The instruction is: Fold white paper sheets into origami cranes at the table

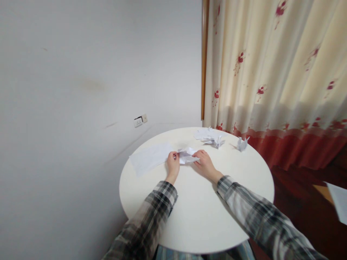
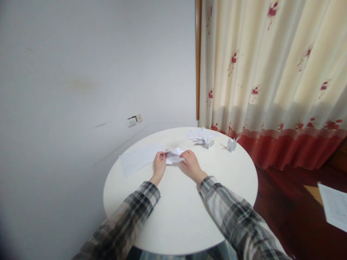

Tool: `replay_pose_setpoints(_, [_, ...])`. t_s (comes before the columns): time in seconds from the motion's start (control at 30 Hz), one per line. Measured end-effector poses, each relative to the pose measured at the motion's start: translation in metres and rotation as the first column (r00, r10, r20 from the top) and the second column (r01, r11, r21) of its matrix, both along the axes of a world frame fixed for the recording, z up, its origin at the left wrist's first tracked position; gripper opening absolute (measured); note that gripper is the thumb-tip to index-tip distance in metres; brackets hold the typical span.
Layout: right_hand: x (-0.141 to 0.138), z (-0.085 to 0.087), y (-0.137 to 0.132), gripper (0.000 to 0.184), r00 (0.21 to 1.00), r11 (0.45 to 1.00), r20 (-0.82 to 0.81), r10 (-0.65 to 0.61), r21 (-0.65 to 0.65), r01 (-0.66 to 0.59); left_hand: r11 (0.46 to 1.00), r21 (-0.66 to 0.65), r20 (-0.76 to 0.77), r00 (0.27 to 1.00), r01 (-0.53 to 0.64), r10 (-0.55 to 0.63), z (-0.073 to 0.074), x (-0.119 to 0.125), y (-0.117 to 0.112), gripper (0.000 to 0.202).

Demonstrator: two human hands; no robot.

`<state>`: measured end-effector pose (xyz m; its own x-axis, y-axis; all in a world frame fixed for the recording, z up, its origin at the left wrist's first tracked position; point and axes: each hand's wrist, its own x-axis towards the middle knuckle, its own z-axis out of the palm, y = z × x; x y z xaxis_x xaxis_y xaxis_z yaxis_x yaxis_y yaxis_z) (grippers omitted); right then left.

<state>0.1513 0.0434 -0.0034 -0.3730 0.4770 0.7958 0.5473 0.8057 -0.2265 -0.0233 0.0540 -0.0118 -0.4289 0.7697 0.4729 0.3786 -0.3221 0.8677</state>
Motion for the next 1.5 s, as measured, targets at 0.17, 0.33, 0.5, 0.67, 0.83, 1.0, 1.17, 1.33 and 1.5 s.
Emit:
replay_pose_setpoints(0.17, [0.0, 0.0, 0.001, 0.013, 1.0, 0.999, 0.015, -0.005, 0.033, 0.004, 1.0, -0.002, -0.023, 0.999, -0.029, 0.029, -0.002, -0.002, 0.002, 0.005])
replay_pose_setpoints(0.33, [0.0, -0.003, 0.001, 0.017, 0.999, 0.998, 0.024, 0.021, 0.063, -0.022, 0.996, 0.0, -0.013, 0.996, -0.091, 0.091, -0.003, -0.007, 0.003, 0.007])
replay_pose_setpoints(0.5, [0.0, -0.004, 0.001, 0.016, 0.999, 0.998, 0.051, 0.004, 0.066, -0.008, 0.99, -0.026, 0.025, 0.99, -0.135, 0.136, -0.001, -0.011, 0.004, 0.009])
replay_pose_setpoints(0.67, [0.005, -0.006, 0.007, 0.013, 0.999, 0.995, 0.034, -0.014, 0.099, 0.011, 0.988, -0.046, 0.064, 0.987, -0.146, 0.148, -0.002, -0.013, 0.006, 0.009])
replay_pose_setpoints(0.83, [0.015, -0.01, 0.018, 0.015, 0.998, 0.994, 0.025, -0.05, 0.1, 0.047, 0.99, -0.04, 0.081, 0.987, -0.132, 0.135, -0.007, -0.016, 0.008, 0.01])
replay_pose_setpoints(1.0, [0.024, -0.009, 0.025, 0.018, 0.996, 0.991, 0.049, -0.078, 0.117, 0.072, 0.992, -0.042, 0.104, 0.987, -0.119, 0.123, -0.007, -0.018, 0.009, 0.01])
replay_pose_setpoints(1.17, [0.033, -0.008, 0.028, 0.017, 0.99, 0.983, 0.025, -0.14, 0.122, 0.136, 0.993, -0.041, 0.107, 0.988, -0.11, 0.114, -0.004, -0.019, 0.007, 0.01])
replay_pose_setpoints(1.33, [0.042, -0.01, 0.033, 0.021, 0.981, 0.976, -0.002, -0.192, 0.099, 0.191, 0.993, -0.038, 0.088, 0.99, -0.112, 0.115, -0.004, -0.021, 0.008, 0.01])
replay_pose_setpoints(1.5, [0.048, -0.013, 0.036, 0.024, 0.974, 0.971, -0.027, -0.226, 0.069, 0.227, 0.984, -0.117, 0.059, 0.988, -0.135, 0.143, -0.007, -0.027, 0.013, 0.01])
